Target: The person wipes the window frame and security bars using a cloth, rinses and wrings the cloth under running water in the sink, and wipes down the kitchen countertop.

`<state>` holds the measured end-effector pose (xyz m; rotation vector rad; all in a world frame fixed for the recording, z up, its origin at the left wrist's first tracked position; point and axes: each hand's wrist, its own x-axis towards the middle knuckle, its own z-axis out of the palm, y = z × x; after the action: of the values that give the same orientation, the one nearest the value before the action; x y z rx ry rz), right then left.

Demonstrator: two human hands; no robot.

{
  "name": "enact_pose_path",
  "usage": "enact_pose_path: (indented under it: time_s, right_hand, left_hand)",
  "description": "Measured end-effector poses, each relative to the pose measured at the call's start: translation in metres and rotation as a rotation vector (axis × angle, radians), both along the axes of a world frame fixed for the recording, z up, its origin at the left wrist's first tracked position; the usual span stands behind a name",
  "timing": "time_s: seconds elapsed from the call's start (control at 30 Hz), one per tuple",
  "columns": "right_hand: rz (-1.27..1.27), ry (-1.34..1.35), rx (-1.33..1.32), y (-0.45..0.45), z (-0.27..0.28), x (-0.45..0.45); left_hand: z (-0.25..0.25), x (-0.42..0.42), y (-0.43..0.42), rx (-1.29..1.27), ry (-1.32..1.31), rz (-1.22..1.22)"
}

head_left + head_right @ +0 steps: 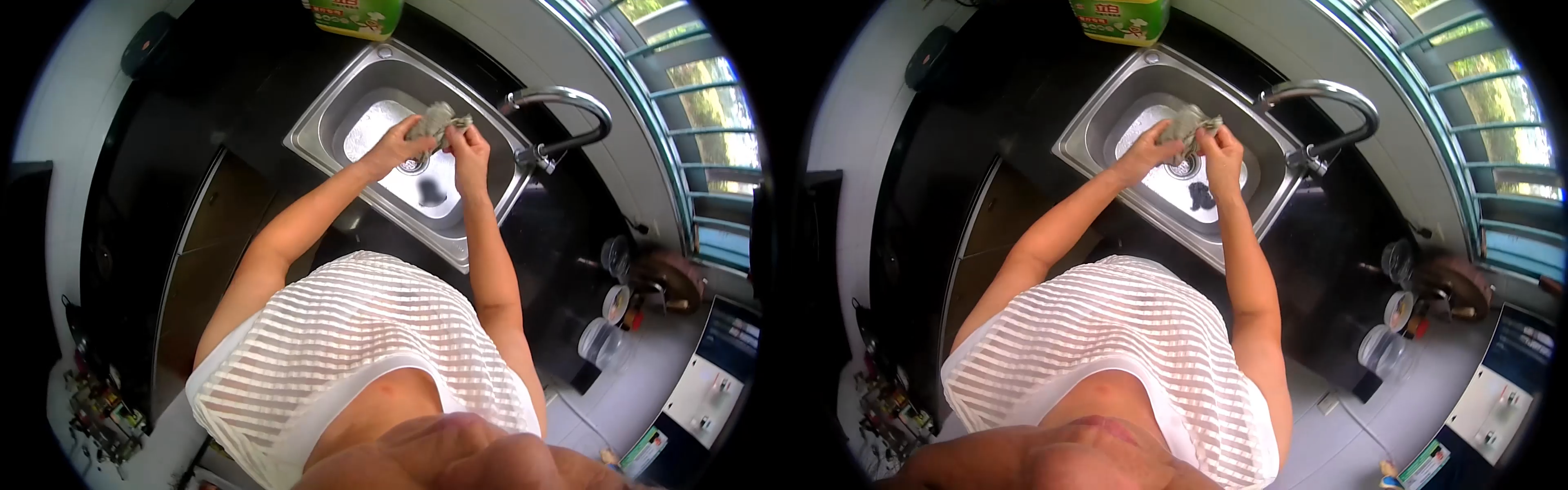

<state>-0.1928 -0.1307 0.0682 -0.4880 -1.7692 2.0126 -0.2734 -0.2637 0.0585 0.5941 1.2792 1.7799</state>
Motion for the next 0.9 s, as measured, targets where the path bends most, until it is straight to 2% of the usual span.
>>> enact_pose_path:
  time_s: [0.03, 0.07, 0.13, 0.17, 0.3, 0.33, 0.4, 0.43, 0.47, 0.53, 0.57, 0.63, 0.67, 0.73, 0.77, 0.8, 0.87, 0.9]
  right_hand:
    - [-0.067, 0.014, -0.184, -0.002, 0.007, 0.003]
    - [-0.022, 0.108, -0.363, 0.005, 0.01, 0.009]
    - [-0.006, 0.244, -0.644, 0.017, 0.017, 0.019]
    - [0.013, 0.31, -0.724, 0.023, 0.018, 0.025]
    - [0.071, 0.39, -0.769, 0.035, 0.013, 0.042]
    - [0.086, 0.396, -0.695, 0.038, 0.006, 0.045]
    - [0.087, 0.407, -0.618, 0.033, 0.02, 0.053]
    - [0.048, 0.345, -0.562, 0.03, 0.039, 0.058]
    - [0.009, 0.281, -0.505, 0.027, 0.057, 0.063]
    - [0.095, 0.123, -0.332, 0.037, 0.06, 0.066]
    - [0.17, 0.098, -0.319, 0.039, 0.064, 0.068]
    - [0.284, 0.05, -0.317, 0.039, 0.075, 0.069]
    - [0.282, 0.051, -0.316, 0.037, 0.082, 0.07]
    - [0.316, 0.063, -0.268, 0.036, 0.096, 0.072]
    - [0.281, 0.077, -0.179, 0.039, 0.106, 0.075]
    - [0.178, 0.036, -0.022, 0.044, 0.113, 0.077]
    - [0.042, -0.032, 0.25, 0.06, 0.122, 0.085]
    - [0.006, -0.026, 0.301, 0.067, 0.126, 0.089]
  left_hand:
    - [0.003, 0.004, -0.003, 0.129, -0.149, 0.034]
    - [0.008, 0.003, -0.011, 0.131, -0.361, -0.002]
    - [0.009, -0.001, -0.013, 0.267, -0.599, 0.1]
    - [0.007, -0.004, -0.014, 0.294, -0.609, 0.137]
    - [0.008, 0.005, -0.005, 0.23, -0.509, 0.071]
    - [0.011, 0.008, -0.003, 0.228, -0.508, 0.063]
    - [0.021, 0.016, 0.002, 0.107, -0.295, 0.119]
    - [0.012, 0.009, 0.0, 0.079, -0.053, -0.026]
    - [0.01, 0.004, -0.003, -0.09, 0.456, -0.098]
    - [0.022, 0.006, -0.008, -0.301, 0.255, -0.246]
    - [0.035, 0.009, -0.004, -0.299, 0.263, -0.261]
    - [0.056, 0.019, 0.008, -0.177, 0.471, -0.204]
    - [0.056, 0.022, 0.016, -0.175, 0.472, -0.206]
    - [0.057, 0.024, 0.036, -0.051, 0.611, -0.36]
    - [0.062, 0.024, 0.042, 0.025, 0.429, -0.468]
    - [0.069, 0.019, 0.043, 0.03, 0.432, -0.478]
    - [0.086, 0.003, 0.035, -0.204, 0.43, -0.521]
    - [0.102, 0.002, 0.029, -0.227, 0.584, -0.462]
